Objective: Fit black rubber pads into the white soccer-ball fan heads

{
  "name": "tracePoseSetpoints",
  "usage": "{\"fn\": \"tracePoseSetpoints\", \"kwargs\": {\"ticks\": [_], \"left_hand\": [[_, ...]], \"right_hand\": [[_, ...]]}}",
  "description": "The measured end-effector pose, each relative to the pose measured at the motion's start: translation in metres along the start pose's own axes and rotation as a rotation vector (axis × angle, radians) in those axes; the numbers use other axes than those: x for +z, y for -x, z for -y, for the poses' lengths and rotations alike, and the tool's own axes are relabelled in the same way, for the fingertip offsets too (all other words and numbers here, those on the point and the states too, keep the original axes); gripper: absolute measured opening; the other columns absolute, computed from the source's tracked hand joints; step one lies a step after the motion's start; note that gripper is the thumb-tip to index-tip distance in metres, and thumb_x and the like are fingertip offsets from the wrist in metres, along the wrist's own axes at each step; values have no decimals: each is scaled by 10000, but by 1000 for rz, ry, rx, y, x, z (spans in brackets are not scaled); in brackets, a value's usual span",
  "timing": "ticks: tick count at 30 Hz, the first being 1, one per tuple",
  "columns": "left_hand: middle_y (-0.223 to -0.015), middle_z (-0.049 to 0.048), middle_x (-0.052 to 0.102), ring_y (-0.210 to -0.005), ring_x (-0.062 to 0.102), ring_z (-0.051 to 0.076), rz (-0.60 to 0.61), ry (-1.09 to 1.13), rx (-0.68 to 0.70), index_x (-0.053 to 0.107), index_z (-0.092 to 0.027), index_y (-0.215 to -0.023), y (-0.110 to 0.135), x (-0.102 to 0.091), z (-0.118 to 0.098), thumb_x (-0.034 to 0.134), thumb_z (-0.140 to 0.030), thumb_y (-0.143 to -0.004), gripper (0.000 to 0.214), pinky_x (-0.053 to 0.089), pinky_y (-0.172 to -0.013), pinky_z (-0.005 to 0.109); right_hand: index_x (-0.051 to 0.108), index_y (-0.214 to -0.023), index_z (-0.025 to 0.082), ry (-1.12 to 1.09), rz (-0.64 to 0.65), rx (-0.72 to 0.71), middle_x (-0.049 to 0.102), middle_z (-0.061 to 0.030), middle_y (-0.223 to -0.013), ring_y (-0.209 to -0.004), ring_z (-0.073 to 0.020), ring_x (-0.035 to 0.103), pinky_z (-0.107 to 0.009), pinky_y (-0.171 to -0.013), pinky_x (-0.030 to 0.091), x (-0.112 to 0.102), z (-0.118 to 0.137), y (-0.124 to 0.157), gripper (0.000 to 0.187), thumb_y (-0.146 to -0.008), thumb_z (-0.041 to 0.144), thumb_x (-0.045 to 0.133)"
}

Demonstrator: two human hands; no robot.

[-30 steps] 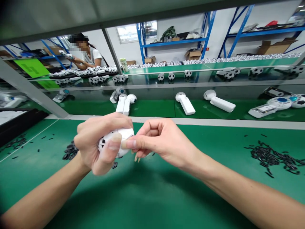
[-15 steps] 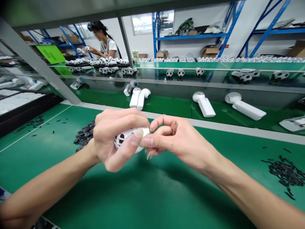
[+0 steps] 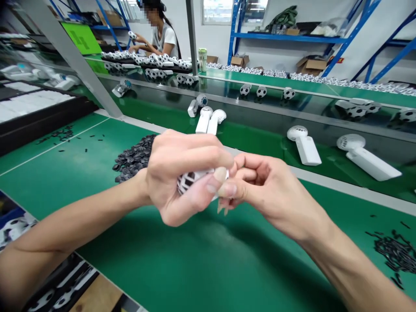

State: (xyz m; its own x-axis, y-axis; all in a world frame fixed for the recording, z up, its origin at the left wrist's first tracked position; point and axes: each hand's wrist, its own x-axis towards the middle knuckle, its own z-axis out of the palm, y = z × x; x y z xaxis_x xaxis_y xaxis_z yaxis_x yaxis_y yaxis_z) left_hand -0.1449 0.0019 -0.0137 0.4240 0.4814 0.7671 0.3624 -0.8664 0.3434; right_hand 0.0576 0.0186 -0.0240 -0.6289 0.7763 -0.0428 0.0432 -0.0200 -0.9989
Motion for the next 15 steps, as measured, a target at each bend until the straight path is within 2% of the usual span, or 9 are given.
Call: {"fn": "tracePoseSetpoints", "kwargs": {"ticks": [3, 6, 9, 12, 13, 15], "left_hand": [[-681, 33, 657, -547, 571, 184, -54, 8, -13, 674, -225, -772, -1, -2, -3, 533, -235, -961, 236, 424, -527, 365], [-639, 26, 641, -523, 573, 187, -99, 86, -33, 652, -244, -753, -3, -4, -9, 544, -249, -965, 238, 452, -513, 358], [-628, -7, 625, -537, 601, 144, -180, 236, -137, 683, -220, -783, -9, -6, -6, 534, -236, -997, 262, 487, -532, 290], [-703, 8, 677, -623, 630, 123, -251, 399, -283, 708, -169, -778, -17, -10, 17, 632, -339, -983, 278, 509, -573, 253], [-713, 22, 690, -624, 629, 127, -255, 428, -327, 702, -162, -767, -20, -11, 27, 676, -404, -975, 320, 504, -555, 254], [-674, 24, 673, -546, 598, 127, -241, 479, -449, 669, -168, -749, -22, -11, 47, 760, -483, -934, 377, 467, -469, 253]], "right_hand": [[626, -816, 258, 82, -202, -164, 701, -10, -691, -638, -210, 693, -338, -583, 590, 19, 6, 7, 510, -803, 700, 881], [605, -827, 274, 195, -282, -278, 716, -15, -749, -656, -200, 681, -321, -561, 541, 32, 13, 11, 513, -802, 711, 874], [637, -820, 272, 285, -332, -328, 712, -14, -741, -638, -176, 651, -314, -583, 512, 26, 14, 7, 489, -878, 733, 791], [671, -774, 243, 441, -363, -308, 715, -31, -730, -641, -174, 636, -321, -616, 491, 5, 2, -7, 502, -1037, 667, 625], [696, -781, 235, 552, -365, -261, 733, -34, -746, -660, -180, 641, -322, -623, 472, -2, -4, -12, 455, -1058, 589, 631], [770, -852, 236, 840, -288, -111, 778, -26, -796, -719, -205, 675, -329, -651, 438, -14, -16, -21, 262, -1031, 415, 705]]}}
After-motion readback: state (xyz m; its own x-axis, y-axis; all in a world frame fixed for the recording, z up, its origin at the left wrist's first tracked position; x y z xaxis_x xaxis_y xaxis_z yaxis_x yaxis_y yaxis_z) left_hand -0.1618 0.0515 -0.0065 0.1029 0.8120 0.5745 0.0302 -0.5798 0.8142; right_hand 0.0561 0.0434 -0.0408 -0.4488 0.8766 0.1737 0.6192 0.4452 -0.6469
